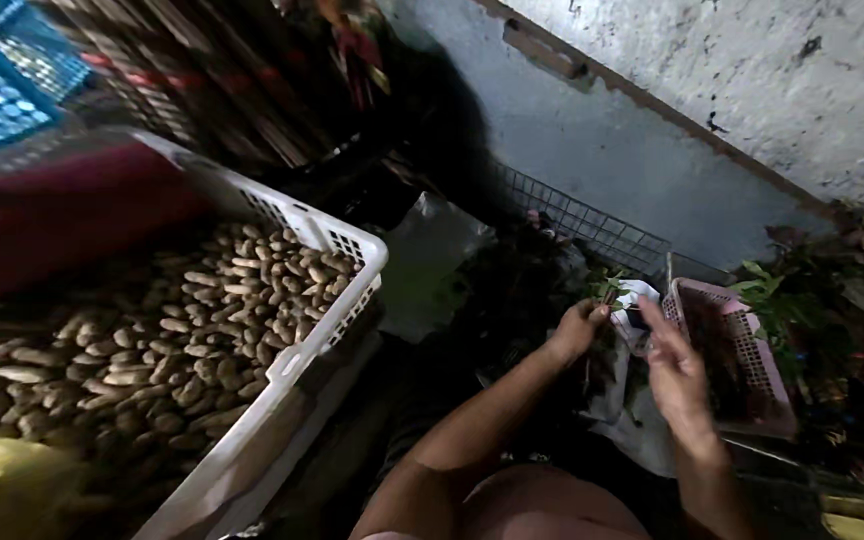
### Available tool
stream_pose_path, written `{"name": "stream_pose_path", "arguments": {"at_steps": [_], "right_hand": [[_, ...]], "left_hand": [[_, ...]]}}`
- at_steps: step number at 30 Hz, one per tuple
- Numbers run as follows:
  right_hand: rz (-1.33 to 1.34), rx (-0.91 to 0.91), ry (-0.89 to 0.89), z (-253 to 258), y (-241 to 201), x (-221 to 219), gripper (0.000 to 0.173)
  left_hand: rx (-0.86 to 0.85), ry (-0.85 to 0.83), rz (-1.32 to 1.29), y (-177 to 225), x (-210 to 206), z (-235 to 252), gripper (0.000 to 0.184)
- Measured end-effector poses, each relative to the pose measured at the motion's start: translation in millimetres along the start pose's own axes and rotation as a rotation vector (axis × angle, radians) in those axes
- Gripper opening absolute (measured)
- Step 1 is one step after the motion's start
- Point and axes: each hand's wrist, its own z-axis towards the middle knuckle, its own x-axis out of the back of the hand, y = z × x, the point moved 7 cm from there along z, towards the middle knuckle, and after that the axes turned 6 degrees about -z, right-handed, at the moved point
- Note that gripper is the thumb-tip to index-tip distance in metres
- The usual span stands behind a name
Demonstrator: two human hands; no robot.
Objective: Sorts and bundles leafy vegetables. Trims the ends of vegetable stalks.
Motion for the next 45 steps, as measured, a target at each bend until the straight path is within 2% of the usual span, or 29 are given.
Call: {"name": "stream_pose_path", "arguments": {"at_steps": [2, 3, 4, 5, 6, 7, 9, 10, 11, 12, 15, 17, 18, 19, 21, 23, 25, 26, 29, 30, 31, 33, 35, 36, 37, 39, 41, 42, 45], "right_hand": [[0.242, -0.211, 0.039, 4, 42, 13, 0.094], [0.295, -0.279, 0.05, 6, 56, 17, 0.099], [0.301, -0.305, 0.055, 10, 62, 19, 0.093], [0.234, -0.295, 0.054, 14, 59, 22, 0.072], [0.081, -0.273, 0.049, 20, 48, 22, 0.045], [-0.119, -0.241, 0.035, 24, 30, 19, 0.028], [-0.441, -0.032, -0.035, 23, -9, 3, 0.018], [-0.494, 0.12, -0.044, 19, -26, -7, 0.02], [-0.494, 0.222, -0.041, 14, -38, -15, 0.032], [-0.439, 0.229, -0.035, 9, -39, -17, 0.047], [0.005, -0.099, 0.052, 9, -2, 1, 0.07], [0.23, -0.277, 0.109, 16, 25, 17, 0.094], [0.287, -0.295, 0.122, 21, 31, 24, 0.09], [0.268, -0.272, 0.127, 24, 31, 31, 0.073], [-0.004, -0.133, 0.106, 30, 7, 35, 0.029], [-0.336, 0.117, 0.063, 28, -35, 26, 0.019], [-0.47, 0.34, 0.065, 18, -63, 10, 0.031], [-0.424, 0.363, 0.078, 13, -66, 7, 0.041], [0.088, 0.084, 0.139, 16, -39, 16, 0.069], [0.287, -0.039, 0.156, 21, -25, 22, 0.078], [0.445, -0.113, 0.158, 27, -16, 27, 0.077], [0.512, -0.147, 0.12, 37, -11, 40, 0.059], [0.195, -0.102, 0.155, 42, -23, 50, 0.031], [-0.028, -0.054, 0.154, 41, -35, 49, 0.018], [-0.232, 0.019, 0.138, 39, -51, 43, 0.014], [-0.417, 0.218, 0.149, 31, -75, 24, 0.01], [-0.295, 0.344, 0.193, 26, -76, 12, 0.02], [-0.13, 0.32, 0.209, 26, -67, 11, 0.029], [0.366, 0.008, 0.313, 33, -29, 16, 0.048]], "left_hand": [[-0.054, -0.072, -0.167, 8, -6, -8, 0.026], [-0.066, -0.151, -0.177, 10, -17, -14, 0.027], [-0.06, -0.233, -0.14, 10, -30, -20, 0.029], [-0.048, -0.302, -0.07, 7, -43, -23, 0.029], [-0.02, -0.349, 0.039, 4, -52, -25, 0.03], [0.01, -0.359, 0.161, 1, -57, -26, 0.03], [-0.007, -0.279, 0.302, 0, -53, -19, 0.026], [-0.05, -0.207, 0.286, 3, -44, -14, 0.028], [-0.044, -0.119, 0.231, 5, -34, -8, 0.03], [-0.014, -0.044, 0.206, 9, -24, -2, 0.033], [-0.044, 0.027, 0.072, 27, -12, -2, 0.032], [-0.126, -0.129, 0.045, 40, -26, -13, 0.032], [-0.17, -0.232, 0.111, 44, -37, -18, 0.033], [-0.195, -0.324, 0.222, 46, -47, -22, 0.033], [-0.165, -0.413, 0.425, 45, -61, -23, 0.036], [-0.096, -0.344, 0.476, 48, -62, -22, 0.033], [-0.072, -0.215, 0.401, 57, -52, -18, 0.03], [-0.078, -0.131, 0.355, 61, -45, -15, 0.032], [-0.186, 0.022, 0.148, 76, -31, -15, 0.035], [-0.237, 0.004, 0.11, 82, -36, -20, 0.034], [-0.274, -0.058, 0.106, 86, -46, -27, 0.033], [-0.285, -0.23, 0.222, 89, -65, -38, 0.034], [-0.224, -0.346, 0.369, 87, -73, -42, 0.035], [-0.179, -0.351, 0.395, 85, -71, -42, 0.034], [-0.125, -0.325, 0.395, 82, -68, -40, 0.031], [-0.1, -0.205, 0.303, 74, -57, -28, 0.024], [-0.157, -0.041, 0.191, 68, -42, -14, 0.024], [-0.201, 0.042, 0.152, 68, -35, -11, 0.027], [-0.337, 0.123, 0.102, 75, -31, -16, 0.024]]}}
